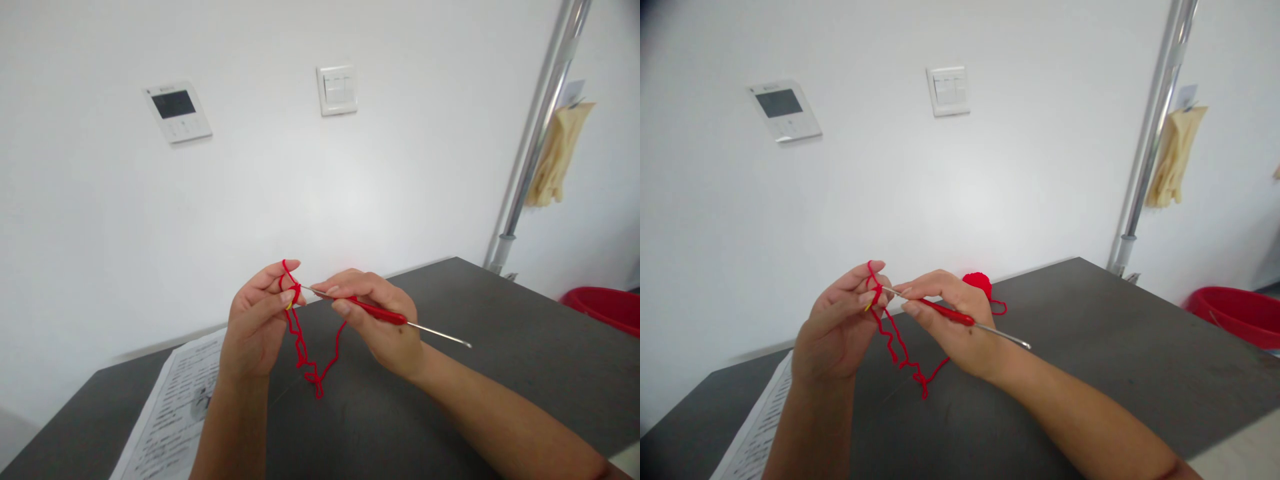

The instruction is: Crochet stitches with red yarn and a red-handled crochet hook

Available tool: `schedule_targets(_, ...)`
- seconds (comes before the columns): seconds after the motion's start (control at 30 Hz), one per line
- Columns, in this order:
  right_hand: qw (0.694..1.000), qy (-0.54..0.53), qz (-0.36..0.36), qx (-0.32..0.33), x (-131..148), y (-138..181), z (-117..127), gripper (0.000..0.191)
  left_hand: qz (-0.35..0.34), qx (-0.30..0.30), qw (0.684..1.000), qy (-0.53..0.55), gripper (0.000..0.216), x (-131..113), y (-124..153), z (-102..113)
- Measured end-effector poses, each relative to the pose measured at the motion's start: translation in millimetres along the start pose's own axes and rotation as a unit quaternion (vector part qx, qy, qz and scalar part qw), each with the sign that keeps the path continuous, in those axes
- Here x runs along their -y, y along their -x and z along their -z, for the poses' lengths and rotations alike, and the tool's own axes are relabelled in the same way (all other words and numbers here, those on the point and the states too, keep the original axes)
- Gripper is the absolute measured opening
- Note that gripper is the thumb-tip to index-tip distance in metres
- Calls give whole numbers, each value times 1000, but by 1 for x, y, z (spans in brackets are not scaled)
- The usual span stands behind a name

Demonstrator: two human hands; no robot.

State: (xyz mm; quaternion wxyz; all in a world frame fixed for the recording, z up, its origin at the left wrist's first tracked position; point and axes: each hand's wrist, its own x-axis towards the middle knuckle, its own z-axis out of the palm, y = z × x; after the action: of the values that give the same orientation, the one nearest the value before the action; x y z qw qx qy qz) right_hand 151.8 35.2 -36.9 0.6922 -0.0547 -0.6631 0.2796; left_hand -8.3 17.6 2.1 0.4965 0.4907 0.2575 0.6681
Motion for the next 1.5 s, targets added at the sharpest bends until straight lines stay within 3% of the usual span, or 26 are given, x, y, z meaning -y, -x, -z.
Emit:
schedule_targets(0.07,993,-74,-87,-41,4,0,-4,1,-5,0,1000,-2,29,-1,0,1)
schedule_targets(0.13,976,-139,-157,-63,6,0,-6,7,-3,6,1000,4,28,-2,0,1)
schedule_targets(0.23,960,-186,-203,-58,5,0,-6,12,12,21,999,30,27,-2,-1,2)
schedule_targets(0.3,975,-142,-168,-31,5,-1,-3,7,29,25,998,55,25,-2,-1,3)
schedule_targets(0.37,997,-39,-59,28,5,-2,2,6,49,27,995,78,24,-2,-2,5)
schedule_targets(0.43,992,62,59,91,6,-4,8,17,63,30,993,91,23,-2,-3,6)
schedule_targets(0.5,982,99,105,121,6,-6,12,20,69,33,993,92,24,-2,-3,7)
schedule_targets(0.57,989,73,73,108,7,-7,14,17,71,37,993,87,23,-1,-3,8)
schedule_targets(0.67,998,-30,-34,53,9,-7,11,7,74,60,993,70,21,1,-3,9)
schedule_targets(0.8,983,-124,-135,-11,10,-4,4,4,79,84,992,52,22,1,-4,10)
schedule_targets(0.87,991,-89,-105,-4,10,-4,5,1,83,79,992,54,23,1,-5,10)
schedule_targets(0.93,999,-12,-20,46,8,-5,8,8,87,70,992,63,23,0,-5,10)
schedule_targets(1.03,981,79,119,134,7,-10,17,17,90,67,990,82,21,-2,-4,9)
schedule_targets(1.1,969,101,157,162,6,-13,21,19,94,70,989,87,19,-2,-3,8)
schedule_targets(1.17,969,98,151,168,6,-14,24,16,95,71,989,84,19,-1,-4,8)
schedule_targets(1.37,991,6,32,133,5,-16,26,5,93,83,990,68,16,2,-5,7)
schedule_targets(1.5,994,-26,4,109,5,-13,23,5,92,92,990,55,17,2,-3,8)
